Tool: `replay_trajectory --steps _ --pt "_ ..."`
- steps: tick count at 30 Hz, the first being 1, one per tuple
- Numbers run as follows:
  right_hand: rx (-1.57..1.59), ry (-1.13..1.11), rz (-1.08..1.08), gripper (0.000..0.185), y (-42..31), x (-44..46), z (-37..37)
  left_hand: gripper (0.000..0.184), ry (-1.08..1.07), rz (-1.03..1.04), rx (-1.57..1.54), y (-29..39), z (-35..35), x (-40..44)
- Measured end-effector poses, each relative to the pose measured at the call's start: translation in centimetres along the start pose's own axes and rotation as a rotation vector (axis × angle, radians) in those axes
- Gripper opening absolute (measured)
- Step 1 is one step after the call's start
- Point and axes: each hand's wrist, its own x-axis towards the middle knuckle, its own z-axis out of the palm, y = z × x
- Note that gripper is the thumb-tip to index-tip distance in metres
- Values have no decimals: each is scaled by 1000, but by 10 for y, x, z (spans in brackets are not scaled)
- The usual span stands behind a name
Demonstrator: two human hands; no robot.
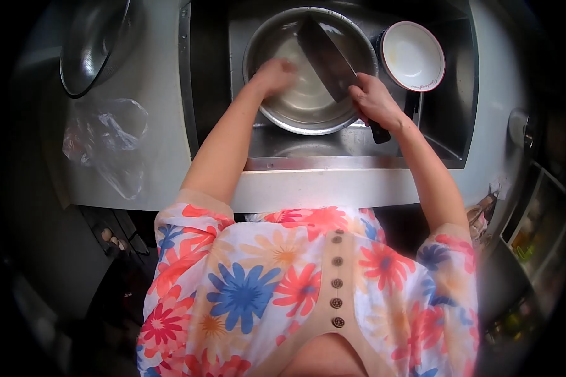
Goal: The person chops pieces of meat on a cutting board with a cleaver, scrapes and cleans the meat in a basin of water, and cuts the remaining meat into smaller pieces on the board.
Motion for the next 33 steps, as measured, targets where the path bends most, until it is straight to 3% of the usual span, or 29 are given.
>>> replay_trajectory --steps 3,6,9,15,18,21,24,27,30,33 --pt "-18 -49 11 13 3 9 2 43 -33 -24 -13 16 -6 -16" --pt "-24 -78 27 13 4 13 3 45 -118 26 313 21 -4 -15" --pt "-27 -84 49 13 6 16 4 44 -230 -40 443 32 0 -19" --pt "4 -93 66 14 7 17 0 36 -152 20 628 33 17 -22" --pt "21 -101 75 14 11 14 -2 32 -249 -73 403 46 11 -27" --pt "69 -110 92 15 13 10 -4 32 -221 -86 -86 19 17 -17" --pt "121 -102 86 15 12 4 -7 34 -205 -21 -244 13 19 -13" --pt "151 -85 65 15 10 -1 -10 27 -337 -118 -491 26 14 -18" --pt "147 -62 31 14 11 -5 -12 20 -409 -148 -530 31 8 -21" --pt "159 -73 -7 14 12 -4 -10 18 -262 -171 -540 38 11 -28"
